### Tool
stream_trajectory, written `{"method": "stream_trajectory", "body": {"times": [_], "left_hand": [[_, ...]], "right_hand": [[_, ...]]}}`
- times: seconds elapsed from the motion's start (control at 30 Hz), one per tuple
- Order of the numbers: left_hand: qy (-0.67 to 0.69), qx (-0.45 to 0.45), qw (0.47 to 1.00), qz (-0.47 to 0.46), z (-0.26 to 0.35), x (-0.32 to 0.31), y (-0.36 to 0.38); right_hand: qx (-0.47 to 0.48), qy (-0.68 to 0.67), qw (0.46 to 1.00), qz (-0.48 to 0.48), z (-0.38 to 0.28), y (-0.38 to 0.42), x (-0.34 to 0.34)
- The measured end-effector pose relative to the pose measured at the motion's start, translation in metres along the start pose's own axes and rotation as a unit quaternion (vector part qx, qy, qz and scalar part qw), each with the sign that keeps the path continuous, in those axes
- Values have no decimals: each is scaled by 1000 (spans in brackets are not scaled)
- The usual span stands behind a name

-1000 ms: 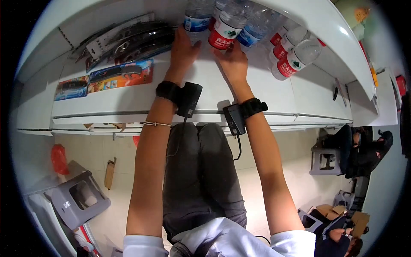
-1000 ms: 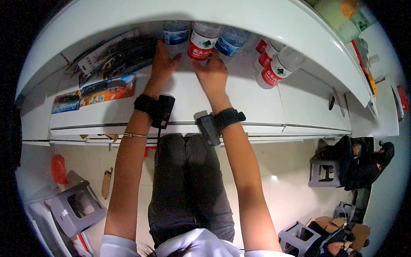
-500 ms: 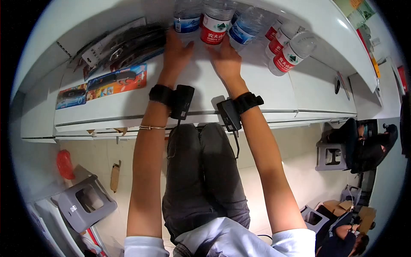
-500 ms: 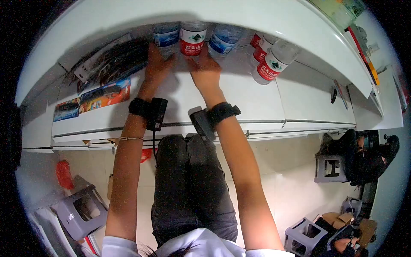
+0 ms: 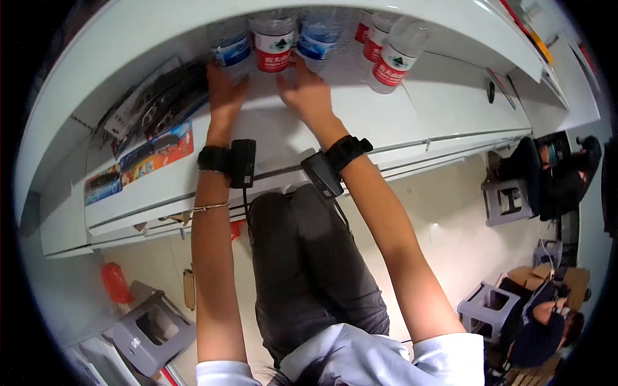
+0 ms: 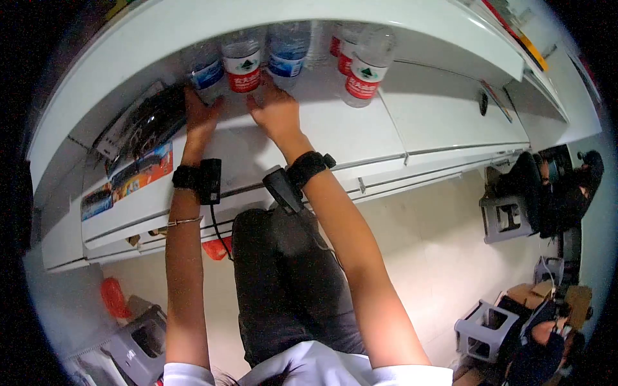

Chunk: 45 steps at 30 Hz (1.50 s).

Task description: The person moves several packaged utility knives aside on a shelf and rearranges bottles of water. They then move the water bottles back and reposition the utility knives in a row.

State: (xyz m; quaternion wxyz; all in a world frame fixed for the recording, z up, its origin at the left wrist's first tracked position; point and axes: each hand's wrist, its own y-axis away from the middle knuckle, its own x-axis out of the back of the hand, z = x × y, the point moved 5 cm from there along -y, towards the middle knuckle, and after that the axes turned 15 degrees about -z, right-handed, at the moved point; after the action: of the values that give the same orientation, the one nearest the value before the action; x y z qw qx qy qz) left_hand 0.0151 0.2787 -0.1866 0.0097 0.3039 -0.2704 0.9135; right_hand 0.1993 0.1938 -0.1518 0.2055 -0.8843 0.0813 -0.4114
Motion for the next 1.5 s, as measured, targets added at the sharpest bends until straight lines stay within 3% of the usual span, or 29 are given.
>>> {"method": "stream_trajectory", "body": {"times": [0.03,0.13,0.27,0.4,0.43,0.53,0.63,0.73,0.8,0.9,1.0,1.03,1.13,1.17,1.37,1.5], "left_hand": [[24,3,1000,-9,1,1,-1],[37,-15,999,-2,8,6,-3],[40,-32,999,3,23,10,3],[29,-36,999,-10,20,12,3],[-1,-28,1000,3,23,12,5],[-36,-16,999,10,26,14,6],[-13,-7,1000,-25,20,12,3],[10,-8,1000,-19,23,13,5],[-18,23,999,-22,34,15,7],[-5,-15,1000,-3,37,13,8],[-50,1,998,-30,38,14,6],[-45,-40,998,-20,46,17,6],[-22,-20,999,-27,52,18,8],[-22,-17,999,-27,56,19,8],[-40,-33,999,-17,56,20,3],[-30,-35,999,-10,51,18,0]], "right_hand": [[-12,-35,999,0,0,4,7],[42,26,999,-1,10,14,26],[-87,40,995,11,26,32,66],[-143,23,986,77,46,43,97],[-157,-5,987,46,49,43,98],[-25,-38,996,72,59,33,80],[-83,-101,991,43,64,22,71],[-28,-52,993,98,82,7,56],[-22,-58,995,76,88,-6,50],[8,-80,994,69,88,-25,50],[-15,-16,985,169,99,-39,39],[-3,-44,992,119,103,-43,37],[22,-41,991,129,107,-49,35],[-27,-73,991,106,114,-50,32],[-16,-54,991,120,143,-73,22],[-6,-73,985,158,123,-61,36]]}}
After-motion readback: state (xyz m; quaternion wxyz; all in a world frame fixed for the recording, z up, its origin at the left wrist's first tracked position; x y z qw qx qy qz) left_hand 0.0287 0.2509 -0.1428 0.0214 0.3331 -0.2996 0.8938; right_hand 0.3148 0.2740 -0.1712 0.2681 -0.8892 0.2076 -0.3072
